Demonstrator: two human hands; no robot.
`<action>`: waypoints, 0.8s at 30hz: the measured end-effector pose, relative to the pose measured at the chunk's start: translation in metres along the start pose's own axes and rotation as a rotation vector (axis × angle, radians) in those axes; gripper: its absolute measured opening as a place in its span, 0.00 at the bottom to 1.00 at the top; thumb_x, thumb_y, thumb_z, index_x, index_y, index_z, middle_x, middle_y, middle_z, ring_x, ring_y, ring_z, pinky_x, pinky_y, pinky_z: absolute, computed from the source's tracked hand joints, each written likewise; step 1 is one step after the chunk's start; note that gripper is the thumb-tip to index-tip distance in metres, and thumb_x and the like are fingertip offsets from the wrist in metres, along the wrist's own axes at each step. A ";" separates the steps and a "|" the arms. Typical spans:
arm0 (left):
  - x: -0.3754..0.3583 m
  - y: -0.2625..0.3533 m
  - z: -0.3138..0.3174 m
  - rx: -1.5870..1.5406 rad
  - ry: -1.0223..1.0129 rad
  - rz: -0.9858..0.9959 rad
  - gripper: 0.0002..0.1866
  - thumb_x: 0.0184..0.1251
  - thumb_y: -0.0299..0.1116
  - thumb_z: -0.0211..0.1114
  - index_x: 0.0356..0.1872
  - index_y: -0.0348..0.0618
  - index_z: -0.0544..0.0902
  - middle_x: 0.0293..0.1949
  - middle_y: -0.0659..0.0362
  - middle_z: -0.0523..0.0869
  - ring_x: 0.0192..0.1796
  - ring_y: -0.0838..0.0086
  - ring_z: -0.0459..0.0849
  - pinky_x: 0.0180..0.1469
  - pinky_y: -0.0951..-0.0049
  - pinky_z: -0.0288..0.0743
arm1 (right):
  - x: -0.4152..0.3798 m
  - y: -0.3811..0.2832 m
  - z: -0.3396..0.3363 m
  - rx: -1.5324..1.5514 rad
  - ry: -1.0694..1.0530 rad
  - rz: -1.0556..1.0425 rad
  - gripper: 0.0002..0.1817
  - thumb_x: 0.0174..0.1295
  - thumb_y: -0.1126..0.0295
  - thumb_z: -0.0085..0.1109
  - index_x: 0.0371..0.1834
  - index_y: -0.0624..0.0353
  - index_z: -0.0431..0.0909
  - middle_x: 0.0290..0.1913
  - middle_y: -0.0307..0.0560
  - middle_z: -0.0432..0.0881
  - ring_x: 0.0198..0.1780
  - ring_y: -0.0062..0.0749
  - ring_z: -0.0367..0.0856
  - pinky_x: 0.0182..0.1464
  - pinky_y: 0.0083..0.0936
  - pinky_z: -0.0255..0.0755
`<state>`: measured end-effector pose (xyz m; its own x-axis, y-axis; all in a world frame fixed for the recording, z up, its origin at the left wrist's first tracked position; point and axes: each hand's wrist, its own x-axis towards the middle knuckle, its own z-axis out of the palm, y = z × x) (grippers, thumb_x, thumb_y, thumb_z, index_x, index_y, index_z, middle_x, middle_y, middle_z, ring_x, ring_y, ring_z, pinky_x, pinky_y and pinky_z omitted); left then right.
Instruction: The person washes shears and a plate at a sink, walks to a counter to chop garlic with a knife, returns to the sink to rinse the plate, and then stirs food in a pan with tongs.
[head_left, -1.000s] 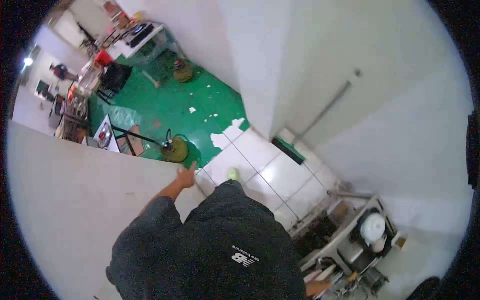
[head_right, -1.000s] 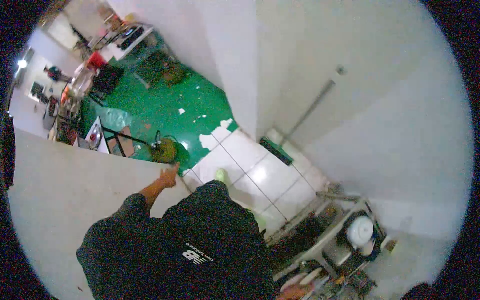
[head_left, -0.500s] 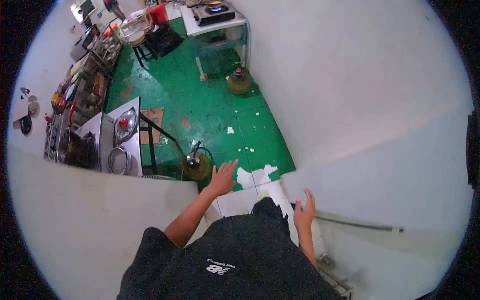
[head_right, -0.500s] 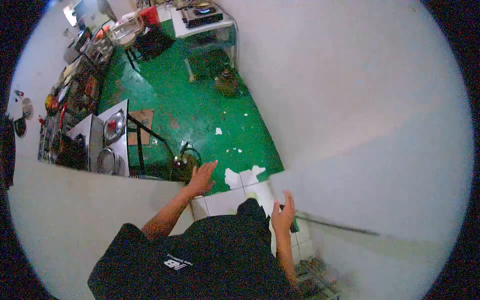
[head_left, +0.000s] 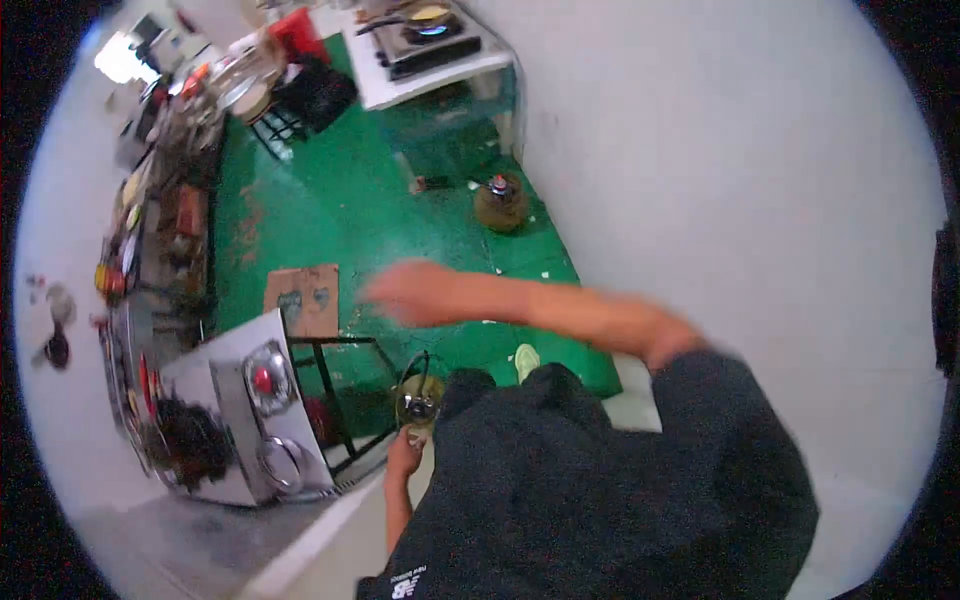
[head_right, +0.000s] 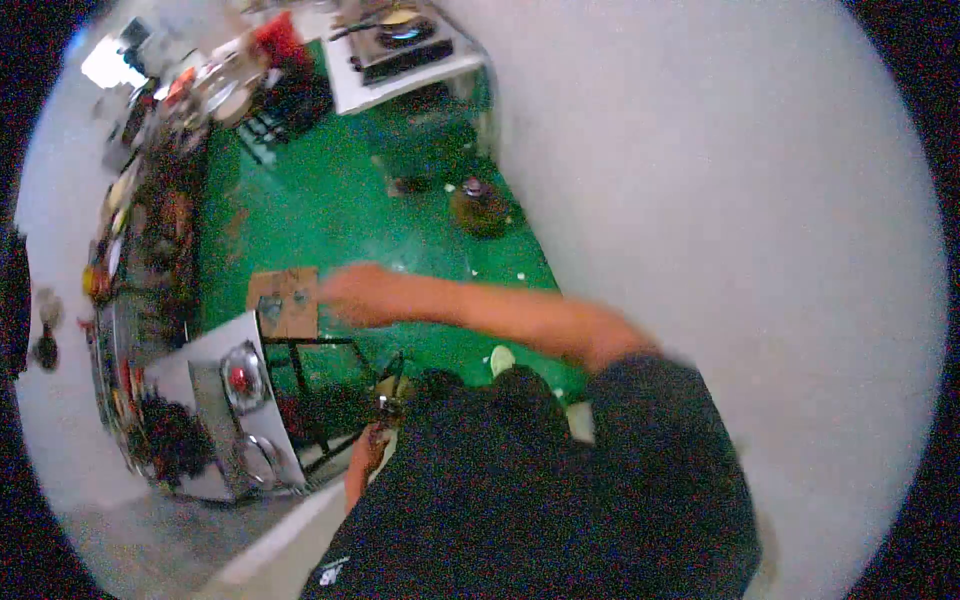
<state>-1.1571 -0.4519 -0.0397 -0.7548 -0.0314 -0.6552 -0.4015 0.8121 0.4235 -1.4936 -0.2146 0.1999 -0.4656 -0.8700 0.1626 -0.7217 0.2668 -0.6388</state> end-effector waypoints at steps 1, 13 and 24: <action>0.006 0.008 -0.009 -0.160 0.074 -0.065 0.30 0.64 0.44 0.67 0.64 0.42 0.72 0.53 0.45 0.85 0.55 0.47 0.82 0.56 0.52 0.74 | 0.065 -0.041 -0.044 -0.121 0.008 -0.439 0.14 0.62 0.60 0.56 0.47 0.52 0.80 0.40 0.62 0.83 0.47 0.59 0.81 0.46 0.51 0.76; 0.214 0.005 -0.247 -0.233 0.362 -0.069 0.21 0.68 0.36 0.64 0.59 0.37 0.76 0.48 0.43 0.86 0.50 0.50 0.85 0.54 0.56 0.76 | 0.414 -0.093 -0.022 0.005 -0.694 -1.410 0.21 0.64 0.56 0.57 0.33 0.68 0.84 0.36 0.59 0.86 0.38 0.48 0.84 0.40 0.44 0.77; 0.486 0.067 -0.650 0.011 0.364 0.051 0.22 0.69 0.38 0.64 0.61 0.41 0.75 0.48 0.44 0.86 0.52 0.48 0.84 0.54 0.53 0.76 | 0.532 0.337 -0.107 0.379 -0.007 0.201 0.15 0.60 0.64 0.62 0.46 0.59 0.80 0.39 0.57 0.85 0.43 0.52 0.85 0.44 0.44 0.77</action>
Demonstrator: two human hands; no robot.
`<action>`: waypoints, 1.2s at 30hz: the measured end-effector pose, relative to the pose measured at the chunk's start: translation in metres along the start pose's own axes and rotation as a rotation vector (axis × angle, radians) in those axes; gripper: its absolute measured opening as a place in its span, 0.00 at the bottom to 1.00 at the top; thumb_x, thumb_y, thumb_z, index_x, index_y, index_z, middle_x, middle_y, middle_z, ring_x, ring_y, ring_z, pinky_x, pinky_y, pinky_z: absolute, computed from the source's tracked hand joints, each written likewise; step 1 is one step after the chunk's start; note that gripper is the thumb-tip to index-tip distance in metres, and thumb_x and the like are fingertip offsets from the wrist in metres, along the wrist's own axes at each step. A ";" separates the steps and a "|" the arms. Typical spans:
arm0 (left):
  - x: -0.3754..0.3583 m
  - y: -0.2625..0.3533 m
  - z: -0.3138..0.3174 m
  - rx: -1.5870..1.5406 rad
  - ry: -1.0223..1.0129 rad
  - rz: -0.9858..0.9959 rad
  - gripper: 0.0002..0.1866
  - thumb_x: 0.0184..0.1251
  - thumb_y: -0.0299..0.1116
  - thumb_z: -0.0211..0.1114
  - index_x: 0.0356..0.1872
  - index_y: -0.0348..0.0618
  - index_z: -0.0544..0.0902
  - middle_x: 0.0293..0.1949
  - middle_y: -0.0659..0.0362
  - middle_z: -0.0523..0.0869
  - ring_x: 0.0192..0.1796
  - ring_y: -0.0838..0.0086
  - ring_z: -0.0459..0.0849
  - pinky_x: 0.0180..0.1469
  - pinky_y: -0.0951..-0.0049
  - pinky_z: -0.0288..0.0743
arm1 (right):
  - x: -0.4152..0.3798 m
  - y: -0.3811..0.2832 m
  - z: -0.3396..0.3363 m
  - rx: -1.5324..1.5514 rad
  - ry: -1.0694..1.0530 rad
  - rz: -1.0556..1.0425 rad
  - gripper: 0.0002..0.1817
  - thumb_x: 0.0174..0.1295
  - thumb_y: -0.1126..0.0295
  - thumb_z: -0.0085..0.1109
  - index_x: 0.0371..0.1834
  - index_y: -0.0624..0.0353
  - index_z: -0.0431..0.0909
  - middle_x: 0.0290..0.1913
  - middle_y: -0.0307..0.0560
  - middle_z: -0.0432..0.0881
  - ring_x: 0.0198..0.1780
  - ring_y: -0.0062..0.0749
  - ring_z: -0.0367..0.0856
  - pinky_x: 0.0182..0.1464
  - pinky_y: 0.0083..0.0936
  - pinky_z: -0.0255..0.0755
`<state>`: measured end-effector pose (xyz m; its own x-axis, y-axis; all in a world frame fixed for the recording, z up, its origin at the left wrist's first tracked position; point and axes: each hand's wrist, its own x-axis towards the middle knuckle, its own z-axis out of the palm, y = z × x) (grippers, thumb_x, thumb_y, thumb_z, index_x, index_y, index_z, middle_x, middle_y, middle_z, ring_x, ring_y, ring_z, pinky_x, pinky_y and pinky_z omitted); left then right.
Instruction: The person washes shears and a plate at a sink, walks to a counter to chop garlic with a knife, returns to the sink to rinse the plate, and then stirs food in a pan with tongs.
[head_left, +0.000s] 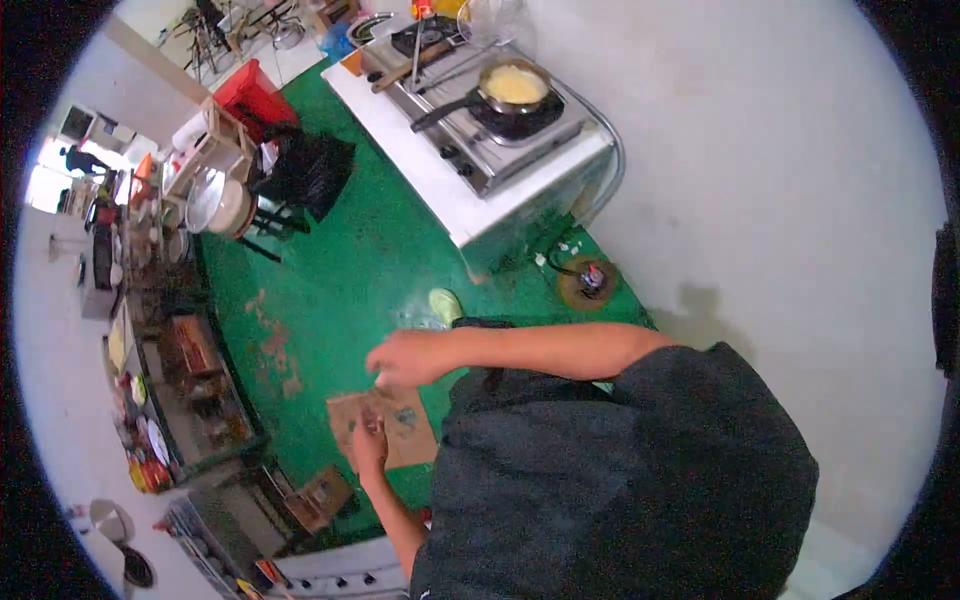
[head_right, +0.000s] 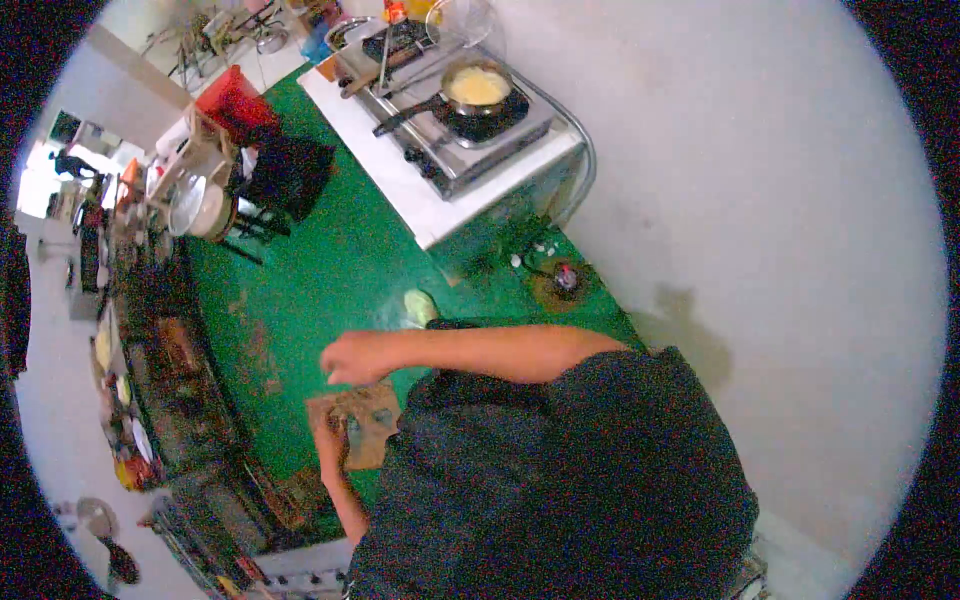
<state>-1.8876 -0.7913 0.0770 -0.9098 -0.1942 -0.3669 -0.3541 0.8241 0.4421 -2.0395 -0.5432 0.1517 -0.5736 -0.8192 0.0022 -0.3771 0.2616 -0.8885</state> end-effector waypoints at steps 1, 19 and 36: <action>0.044 -0.030 0.006 0.085 0.041 0.079 0.22 0.69 0.38 0.64 0.61 0.44 0.76 0.47 0.45 0.86 0.49 0.50 0.84 0.53 0.54 0.77 | 0.007 0.033 -0.016 0.062 0.076 0.115 0.15 0.63 0.62 0.60 0.48 0.59 0.79 0.40 0.57 0.85 0.44 0.52 0.84 0.45 0.44 0.76; 0.604 -0.001 -0.152 0.316 -0.518 0.408 0.19 0.64 0.40 0.66 0.52 0.41 0.82 0.39 0.47 0.88 0.49 0.49 0.85 0.51 0.55 0.77 | 0.263 0.326 -0.442 -0.265 1.604 1.470 0.65 0.48 0.40 0.71 0.77 0.72 0.43 0.73 0.80 0.52 0.74 0.66 0.56 0.74 0.51 0.51; 0.921 0.323 -0.223 0.028 -0.689 0.992 0.16 0.71 0.33 0.63 0.55 0.36 0.79 0.38 0.51 0.88 0.40 0.66 0.87 0.45 0.67 0.79 | 0.264 0.350 -0.435 -0.272 1.778 1.598 0.61 0.49 0.53 0.77 0.74 0.74 0.44 0.55 0.68 0.70 0.56 0.60 0.76 0.54 0.40 0.75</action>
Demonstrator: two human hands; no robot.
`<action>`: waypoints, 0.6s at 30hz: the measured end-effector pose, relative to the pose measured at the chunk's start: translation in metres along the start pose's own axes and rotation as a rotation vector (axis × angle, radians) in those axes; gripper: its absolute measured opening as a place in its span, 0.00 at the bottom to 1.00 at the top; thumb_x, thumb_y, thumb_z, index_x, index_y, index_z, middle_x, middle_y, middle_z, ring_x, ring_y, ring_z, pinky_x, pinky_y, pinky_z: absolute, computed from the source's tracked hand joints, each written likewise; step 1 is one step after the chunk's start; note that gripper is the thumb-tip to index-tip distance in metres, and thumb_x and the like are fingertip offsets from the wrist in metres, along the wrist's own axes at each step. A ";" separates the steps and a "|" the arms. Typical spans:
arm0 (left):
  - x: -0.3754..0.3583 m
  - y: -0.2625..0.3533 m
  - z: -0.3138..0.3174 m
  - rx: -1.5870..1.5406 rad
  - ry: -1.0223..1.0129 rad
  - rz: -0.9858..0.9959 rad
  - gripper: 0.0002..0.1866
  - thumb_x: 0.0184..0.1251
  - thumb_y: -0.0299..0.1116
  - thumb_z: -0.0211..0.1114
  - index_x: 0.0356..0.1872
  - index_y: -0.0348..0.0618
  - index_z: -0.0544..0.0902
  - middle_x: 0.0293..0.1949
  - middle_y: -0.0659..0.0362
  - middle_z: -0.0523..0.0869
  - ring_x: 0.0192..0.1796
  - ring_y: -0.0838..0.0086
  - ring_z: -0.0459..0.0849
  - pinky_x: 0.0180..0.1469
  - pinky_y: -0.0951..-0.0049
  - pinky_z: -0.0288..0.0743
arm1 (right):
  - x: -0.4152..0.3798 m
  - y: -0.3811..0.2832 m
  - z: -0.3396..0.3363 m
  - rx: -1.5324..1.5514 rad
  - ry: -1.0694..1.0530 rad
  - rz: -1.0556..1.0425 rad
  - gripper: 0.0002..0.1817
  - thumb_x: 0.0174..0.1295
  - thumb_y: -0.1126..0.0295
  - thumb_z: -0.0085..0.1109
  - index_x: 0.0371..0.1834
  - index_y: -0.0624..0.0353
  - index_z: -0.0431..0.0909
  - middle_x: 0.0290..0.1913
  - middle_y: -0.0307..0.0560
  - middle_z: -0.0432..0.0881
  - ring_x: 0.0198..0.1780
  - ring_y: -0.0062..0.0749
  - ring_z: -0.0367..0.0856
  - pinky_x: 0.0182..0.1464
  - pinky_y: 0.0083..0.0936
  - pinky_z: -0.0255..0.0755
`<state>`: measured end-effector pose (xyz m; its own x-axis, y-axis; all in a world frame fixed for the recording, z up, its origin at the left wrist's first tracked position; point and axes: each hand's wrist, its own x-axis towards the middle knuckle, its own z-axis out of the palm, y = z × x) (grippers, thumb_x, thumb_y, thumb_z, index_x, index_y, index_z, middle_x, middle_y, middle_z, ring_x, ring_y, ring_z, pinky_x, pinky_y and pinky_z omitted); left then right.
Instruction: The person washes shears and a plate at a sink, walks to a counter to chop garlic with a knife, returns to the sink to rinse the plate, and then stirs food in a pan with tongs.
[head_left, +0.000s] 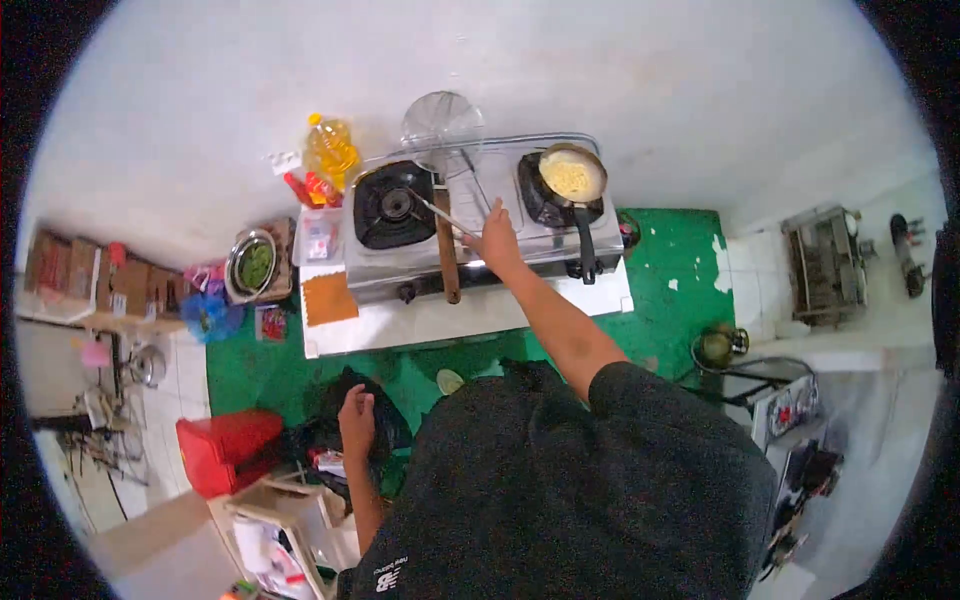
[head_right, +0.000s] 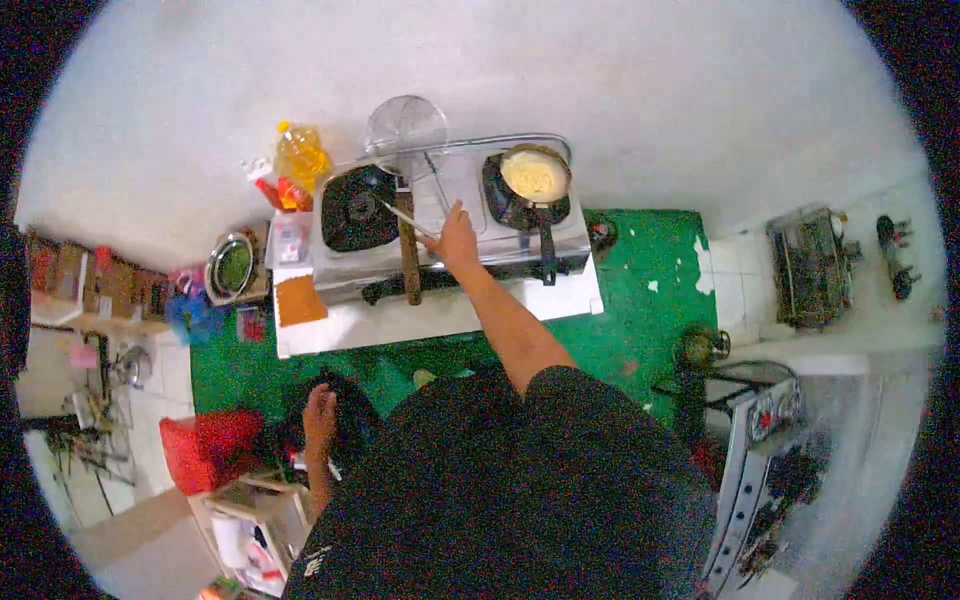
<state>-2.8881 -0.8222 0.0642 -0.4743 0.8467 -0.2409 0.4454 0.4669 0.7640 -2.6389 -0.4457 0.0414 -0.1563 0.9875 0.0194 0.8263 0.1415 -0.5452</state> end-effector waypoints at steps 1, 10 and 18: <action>0.010 0.011 -0.001 0.031 -0.028 0.050 0.16 0.71 0.33 0.63 0.55 0.36 0.78 0.39 0.50 0.88 0.40 0.65 0.87 0.45 0.67 0.79 | -0.005 0.011 0.008 0.010 0.098 -0.101 0.58 0.49 0.54 0.76 0.73 0.75 0.49 0.54 0.65 0.71 0.52 0.58 0.77 0.51 0.45 0.76; 0.041 -0.007 0.049 0.068 -0.265 0.200 0.15 0.69 0.34 0.63 0.53 0.40 0.81 0.40 0.46 0.87 0.41 0.57 0.87 0.46 0.62 0.79 | -0.059 0.033 -0.226 -0.228 0.124 -0.057 0.41 0.56 0.47 0.69 0.68 0.58 0.67 0.47 0.57 0.83 0.46 0.51 0.83 0.47 0.42 0.77; 0.048 0.005 0.084 0.283 -0.291 0.214 0.15 0.69 0.32 0.61 0.53 0.39 0.79 0.38 0.46 0.87 0.41 0.50 0.85 0.45 0.55 0.78 | 0.045 0.111 -0.343 -0.853 -0.252 -0.288 0.32 0.51 0.49 0.73 0.51 0.63 0.78 0.43 0.57 0.84 0.46 0.54 0.83 0.47 0.46 0.78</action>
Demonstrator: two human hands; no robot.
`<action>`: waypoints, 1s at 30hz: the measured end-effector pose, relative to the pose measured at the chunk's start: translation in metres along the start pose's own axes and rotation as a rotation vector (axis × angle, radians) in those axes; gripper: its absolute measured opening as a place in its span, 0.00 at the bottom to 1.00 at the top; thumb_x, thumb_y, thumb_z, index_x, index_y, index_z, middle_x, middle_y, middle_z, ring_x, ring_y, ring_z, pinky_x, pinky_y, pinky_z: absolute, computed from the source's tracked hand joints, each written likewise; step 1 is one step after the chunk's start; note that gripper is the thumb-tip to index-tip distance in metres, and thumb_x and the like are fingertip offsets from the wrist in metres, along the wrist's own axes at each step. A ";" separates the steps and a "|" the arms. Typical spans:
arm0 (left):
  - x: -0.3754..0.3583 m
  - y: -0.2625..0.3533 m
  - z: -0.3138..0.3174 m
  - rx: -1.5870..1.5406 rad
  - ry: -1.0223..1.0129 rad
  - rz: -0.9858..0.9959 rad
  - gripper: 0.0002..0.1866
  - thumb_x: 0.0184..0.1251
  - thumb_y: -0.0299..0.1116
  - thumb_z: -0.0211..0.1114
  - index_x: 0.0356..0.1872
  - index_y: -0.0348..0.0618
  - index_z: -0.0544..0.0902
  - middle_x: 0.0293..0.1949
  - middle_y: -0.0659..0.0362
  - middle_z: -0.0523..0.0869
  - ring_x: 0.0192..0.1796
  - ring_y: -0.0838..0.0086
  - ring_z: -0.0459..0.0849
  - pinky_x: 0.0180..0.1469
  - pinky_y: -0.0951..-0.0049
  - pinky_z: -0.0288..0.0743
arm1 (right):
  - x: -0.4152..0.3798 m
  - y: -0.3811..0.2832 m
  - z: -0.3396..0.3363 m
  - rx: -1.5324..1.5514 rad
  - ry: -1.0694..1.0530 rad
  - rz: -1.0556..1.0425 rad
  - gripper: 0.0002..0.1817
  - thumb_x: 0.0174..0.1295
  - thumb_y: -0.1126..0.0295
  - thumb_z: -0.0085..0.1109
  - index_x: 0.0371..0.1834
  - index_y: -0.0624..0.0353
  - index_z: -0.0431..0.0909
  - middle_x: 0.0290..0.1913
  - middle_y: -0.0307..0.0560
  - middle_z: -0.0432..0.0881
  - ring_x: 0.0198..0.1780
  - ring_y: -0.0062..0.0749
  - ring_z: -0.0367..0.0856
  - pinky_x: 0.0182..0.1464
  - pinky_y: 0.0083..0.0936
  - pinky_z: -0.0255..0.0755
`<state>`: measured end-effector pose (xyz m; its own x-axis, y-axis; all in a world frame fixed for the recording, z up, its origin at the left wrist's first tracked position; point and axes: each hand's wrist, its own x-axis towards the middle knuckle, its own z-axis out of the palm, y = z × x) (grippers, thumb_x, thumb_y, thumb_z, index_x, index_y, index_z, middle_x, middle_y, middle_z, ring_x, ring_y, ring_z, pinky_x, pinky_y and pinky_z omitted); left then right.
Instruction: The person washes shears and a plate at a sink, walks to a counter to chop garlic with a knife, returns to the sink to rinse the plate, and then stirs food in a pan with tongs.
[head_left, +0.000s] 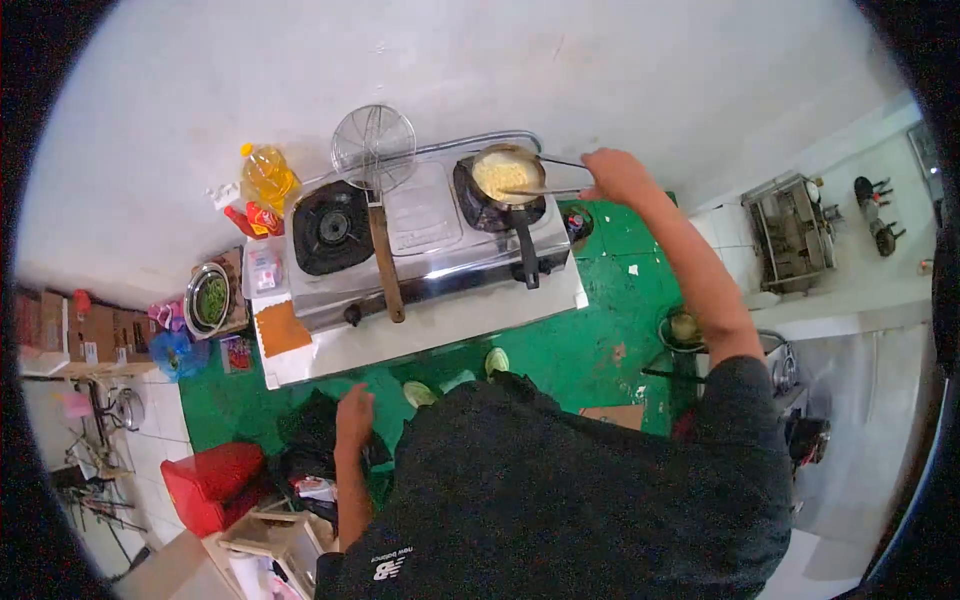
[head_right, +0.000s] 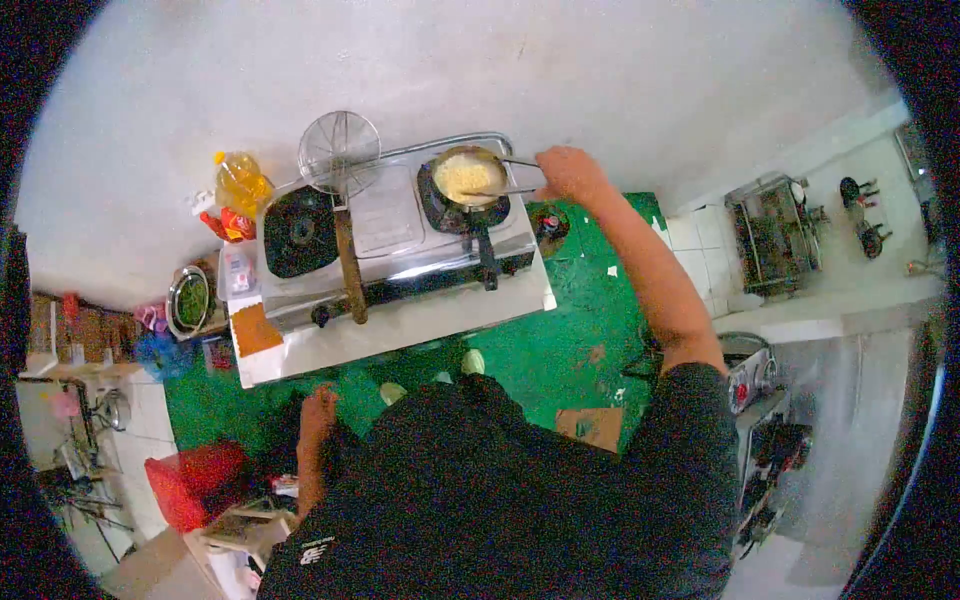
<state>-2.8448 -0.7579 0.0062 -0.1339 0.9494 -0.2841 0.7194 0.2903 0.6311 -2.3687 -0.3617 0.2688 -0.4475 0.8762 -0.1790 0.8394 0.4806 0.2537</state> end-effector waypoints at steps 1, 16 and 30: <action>-0.003 0.023 -0.006 0.000 0.085 0.043 0.15 0.69 0.33 0.61 0.53 0.39 0.79 0.38 0.45 0.87 0.42 0.48 0.85 0.47 0.53 0.77 | 0.015 0.005 -0.001 -0.074 -0.063 -0.089 0.31 0.49 0.50 0.74 0.49 0.62 0.79 0.43 0.57 0.84 0.46 0.54 0.84 0.48 0.46 0.79; -0.075 0.108 0.106 -0.130 0.111 -0.212 0.15 0.67 0.30 0.63 0.53 0.40 0.79 0.39 0.48 0.88 0.40 0.54 0.87 0.41 0.60 0.79 | 0.105 0.069 0.034 0.101 -0.103 -0.466 0.19 0.55 0.54 0.69 0.38 0.60 0.86 0.37 0.59 0.84 0.41 0.55 0.83 0.43 0.46 0.77; -0.038 0.119 0.073 -0.040 0.077 -0.162 0.15 0.67 0.30 0.63 0.54 0.40 0.79 0.40 0.47 0.88 0.41 0.51 0.87 0.43 0.55 0.79 | 0.073 0.057 -0.004 0.029 0.014 -0.294 0.20 0.52 0.55 0.72 0.40 0.61 0.84 0.41 0.57 0.85 0.44 0.54 0.85 0.46 0.46 0.79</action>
<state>-2.7045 -0.7680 0.0397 -0.2989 0.8955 -0.3297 0.6568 0.4437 0.6097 -2.3546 -0.2700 0.2742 -0.6764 0.7003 -0.2279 0.6818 0.7125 0.1660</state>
